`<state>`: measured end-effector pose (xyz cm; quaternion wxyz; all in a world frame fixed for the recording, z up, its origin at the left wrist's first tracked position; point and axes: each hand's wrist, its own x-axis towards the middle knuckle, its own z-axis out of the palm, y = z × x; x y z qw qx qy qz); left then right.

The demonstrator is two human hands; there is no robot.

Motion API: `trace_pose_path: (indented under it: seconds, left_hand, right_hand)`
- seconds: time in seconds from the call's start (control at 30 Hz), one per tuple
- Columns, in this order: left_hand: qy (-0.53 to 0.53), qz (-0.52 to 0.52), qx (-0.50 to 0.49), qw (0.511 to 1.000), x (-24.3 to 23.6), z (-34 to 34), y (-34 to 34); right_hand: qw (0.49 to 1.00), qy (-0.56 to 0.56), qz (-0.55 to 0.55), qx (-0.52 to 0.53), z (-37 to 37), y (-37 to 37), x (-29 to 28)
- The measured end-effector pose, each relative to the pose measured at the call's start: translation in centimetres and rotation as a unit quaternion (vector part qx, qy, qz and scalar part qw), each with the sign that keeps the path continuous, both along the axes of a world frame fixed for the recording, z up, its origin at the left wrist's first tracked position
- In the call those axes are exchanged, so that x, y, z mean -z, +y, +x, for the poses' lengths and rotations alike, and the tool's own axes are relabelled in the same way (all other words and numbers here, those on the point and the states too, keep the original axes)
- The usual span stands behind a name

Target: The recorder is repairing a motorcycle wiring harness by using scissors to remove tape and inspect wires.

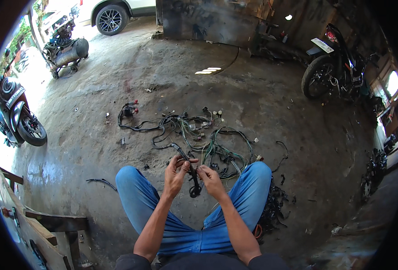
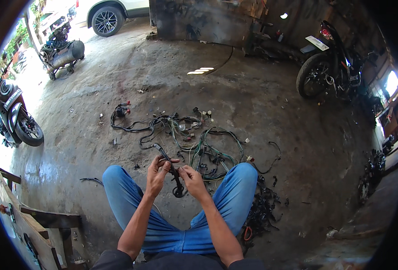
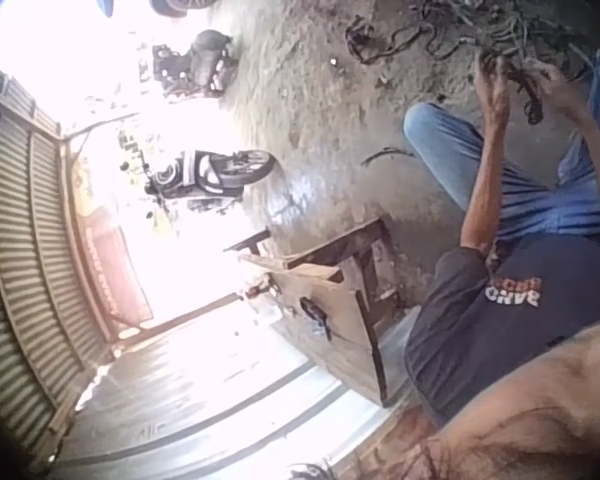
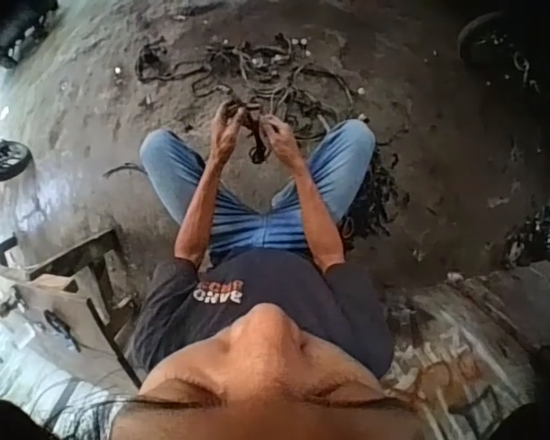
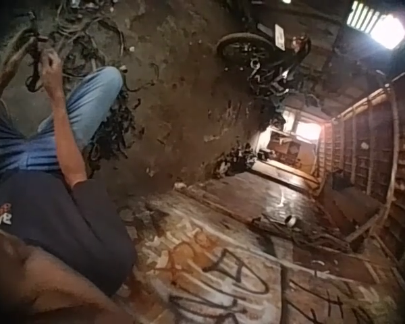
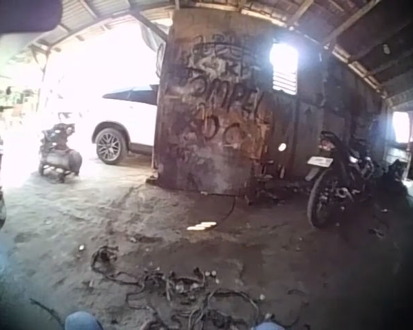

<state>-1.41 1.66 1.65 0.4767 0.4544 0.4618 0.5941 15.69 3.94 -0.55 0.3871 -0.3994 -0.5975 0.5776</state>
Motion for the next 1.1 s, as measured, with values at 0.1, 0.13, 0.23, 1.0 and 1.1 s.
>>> trace_pose_path:
  seconds: [0.1,0.13,0.23,1.0,1.1]
  left_hand:
    - [-0.043,-0.036,-0.002,0.998,0.2,0.0,-0.1]
    - [-0.132,-0.041,-0.006,0.990,0.6,0.6,-0.1]
    - [-0.246,-0.054,-0.009,0.968,1.2,1.2,0.0]
    - [0.032,-0.236,0.143,0.961,1.8,-1.6,-1.1]
    - [-0.103,-0.319,0.160,0.928,0.3,-2.6,-1.2]
  right_hand:
    - [0.999,0.050,-0.010,-0.003,-0.4,-1.0,-0.9]
    - [0.999,0.050,-0.010,-0.004,-0.4,-1.0,-0.9]
    - [0.997,0.071,-0.012,0.010,-0.1,-0.9,-1.2]
    - [0.986,-0.100,0.079,0.107,0.9,-2.8,0.0]
    - [0.984,-0.101,0.056,0.139,0.7,-2.8,-0.6]
